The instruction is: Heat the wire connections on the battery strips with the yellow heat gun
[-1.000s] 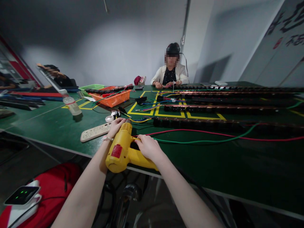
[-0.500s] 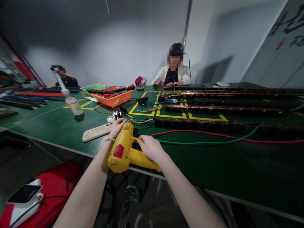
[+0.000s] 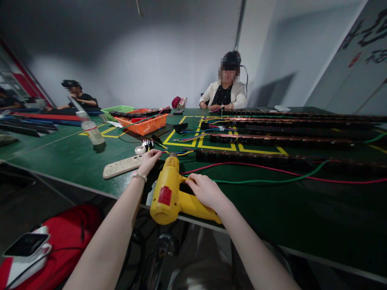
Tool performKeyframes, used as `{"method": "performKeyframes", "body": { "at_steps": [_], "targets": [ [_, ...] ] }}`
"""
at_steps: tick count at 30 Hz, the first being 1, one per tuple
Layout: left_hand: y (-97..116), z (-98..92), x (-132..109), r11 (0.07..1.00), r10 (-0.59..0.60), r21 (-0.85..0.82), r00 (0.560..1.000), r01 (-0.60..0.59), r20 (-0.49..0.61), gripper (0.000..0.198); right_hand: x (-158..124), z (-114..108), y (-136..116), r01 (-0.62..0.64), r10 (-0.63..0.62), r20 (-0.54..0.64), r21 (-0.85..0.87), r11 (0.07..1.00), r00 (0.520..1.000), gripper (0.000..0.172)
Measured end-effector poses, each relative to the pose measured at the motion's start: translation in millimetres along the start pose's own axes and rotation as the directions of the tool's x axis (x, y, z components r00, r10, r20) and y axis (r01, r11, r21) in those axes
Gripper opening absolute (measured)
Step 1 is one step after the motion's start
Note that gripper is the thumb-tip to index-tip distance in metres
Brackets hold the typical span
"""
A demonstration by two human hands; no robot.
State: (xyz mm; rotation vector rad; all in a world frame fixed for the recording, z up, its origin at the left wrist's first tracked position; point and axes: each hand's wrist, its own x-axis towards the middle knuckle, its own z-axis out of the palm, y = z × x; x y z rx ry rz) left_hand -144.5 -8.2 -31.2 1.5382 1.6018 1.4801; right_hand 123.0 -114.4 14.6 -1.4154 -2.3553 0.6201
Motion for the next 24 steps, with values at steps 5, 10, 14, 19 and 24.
{"method": "performKeyframes", "body": {
  "at_steps": [5,10,14,19,24],
  "targets": [
    [7,0.1,-4,1.000,-0.001,0.017,1.000,0.001,-0.007,0.044,-6,-7,12,-0.013,0.013,-0.009,0.020,1.000,1.000,0.029],
    [12,0.4,-7,1.000,-0.002,0.018,1.000,0.002,-0.011,0.043,-10,-14,24,-0.044,0.045,-0.017,0.035,0.998,0.999,0.029],
    [8,-0.3,-5,0.999,0.009,0.031,1.000,-0.009,0.000,0.045,-11,-19,37,-0.080,0.081,-0.034,0.036,0.996,0.996,0.027],
    [4,-0.8,-4,0.999,0.010,0.042,1.000,-0.010,0.002,0.042,-14,-26,48,-0.118,0.120,-0.048,0.046,0.992,0.992,0.026],
    [10,-0.1,-7,0.999,-0.009,0.046,1.000,0.009,-0.010,0.040,-17,-29,50,-0.135,0.137,-0.053,0.050,0.990,0.989,0.025]
  ]
}}
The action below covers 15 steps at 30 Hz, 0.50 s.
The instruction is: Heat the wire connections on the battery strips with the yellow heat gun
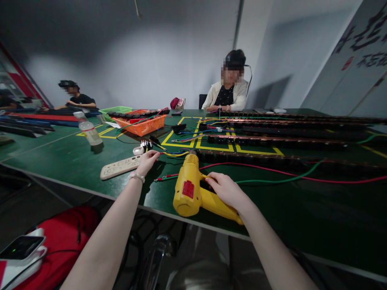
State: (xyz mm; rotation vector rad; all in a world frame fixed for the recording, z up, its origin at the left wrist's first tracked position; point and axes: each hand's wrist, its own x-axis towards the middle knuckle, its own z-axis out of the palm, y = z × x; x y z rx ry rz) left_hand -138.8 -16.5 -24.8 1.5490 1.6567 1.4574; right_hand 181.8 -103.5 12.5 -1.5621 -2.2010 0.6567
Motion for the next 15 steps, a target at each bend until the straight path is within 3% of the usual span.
{"method": "performKeyframes", "body": {
  "at_steps": [15],
  "targets": [
    [-5,1.7,3,1.000,0.004,-0.016,1.000,-0.004,0.014,0.043,-6,-3,-13,-0.014,0.014,-0.004,-0.090,0.996,1.000,0.025]
  ]
}}
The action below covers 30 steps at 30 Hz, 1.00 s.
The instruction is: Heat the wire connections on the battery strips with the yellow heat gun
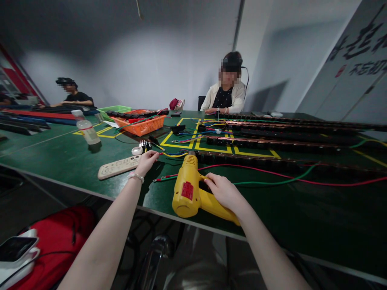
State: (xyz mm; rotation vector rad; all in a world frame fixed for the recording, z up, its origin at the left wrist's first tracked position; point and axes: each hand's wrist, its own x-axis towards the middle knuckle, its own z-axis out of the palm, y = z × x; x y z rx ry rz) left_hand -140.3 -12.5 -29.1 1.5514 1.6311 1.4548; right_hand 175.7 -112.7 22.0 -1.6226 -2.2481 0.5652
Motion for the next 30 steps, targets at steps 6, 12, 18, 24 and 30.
{"method": "performKeyframes", "body": {
  "at_steps": [6,12,18,24,30],
  "targets": [
    [7,-0.2,-3,1.000,-0.023,-0.002,1.000,0.023,-0.006,0.044,0,1,2,0.011,-0.011,0.003,-0.019,1.000,1.000,0.025],
    [5,0.2,-1,1.000,-0.021,-0.010,1.000,0.021,-0.016,0.043,2,9,-10,0.050,-0.049,0.014,-0.036,0.998,0.999,0.024],
    [5,0.5,-1,1.000,-0.016,0.006,1.000,0.016,-0.016,0.039,7,24,-35,0.079,-0.079,0.021,-0.047,0.996,0.997,0.024],
    [3,0.6,1,1.000,-0.018,-0.001,0.999,0.018,-0.026,0.037,14,34,-54,0.110,-0.108,0.030,-0.041,0.993,0.994,0.025],
    [4,-0.3,1,1.000,0.001,0.009,1.000,0.000,-0.029,0.030,18,42,-66,0.130,-0.130,0.024,-0.021,0.991,0.991,0.025]
  ]
}}
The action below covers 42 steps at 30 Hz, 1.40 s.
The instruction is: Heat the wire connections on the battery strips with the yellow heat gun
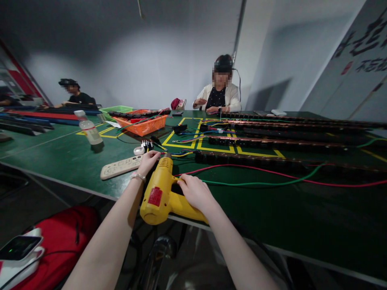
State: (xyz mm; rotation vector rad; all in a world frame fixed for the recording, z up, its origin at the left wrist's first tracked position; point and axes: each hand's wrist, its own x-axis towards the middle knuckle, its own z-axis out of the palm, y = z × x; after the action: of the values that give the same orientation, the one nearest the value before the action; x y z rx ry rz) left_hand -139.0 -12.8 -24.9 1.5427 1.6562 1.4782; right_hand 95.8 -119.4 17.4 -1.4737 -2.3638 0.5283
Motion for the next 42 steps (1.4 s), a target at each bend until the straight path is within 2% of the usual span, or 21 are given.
{"method": "performKeyframes", "body": {
  "at_steps": [8,19,25,33,42],
  "targets": [
    [4,-4.5,-1,1.000,-0.009,0.025,1.000,0.008,0.024,0.031,9,9,-12,0.020,-0.020,-0.013,0.019,1.000,1.000,0.028],
    [10,-5.2,-2,1.000,-0.009,0.020,1.000,0.008,0.029,0.028,6,6,-11,0.029,-0.029,0.002,0.044,0.999,1.000,0.029],
    [6,-0.9,-2,1.000,-0.009,-0.004,1.000,0.009,0.016,0.028,-1,0,0,0.023,-0.024,0.015,0.057,0.998,1.000,0.029],
    [-5,0.7,1,0.999,0.018,-0.049,0.999,-0.016,0.047,0.040,-15,-13,22,-0.010,0.009,0.016,0.070,0.997,1.000,0.026],
    [-10,-0.2,2,1.000,0.030,-0.012,0.998,-0.029,0.047,0.041,-22,-24,47,-0.061,0.064,-0.023,0.094,0.994,0.998,0.026]
  ]
}}
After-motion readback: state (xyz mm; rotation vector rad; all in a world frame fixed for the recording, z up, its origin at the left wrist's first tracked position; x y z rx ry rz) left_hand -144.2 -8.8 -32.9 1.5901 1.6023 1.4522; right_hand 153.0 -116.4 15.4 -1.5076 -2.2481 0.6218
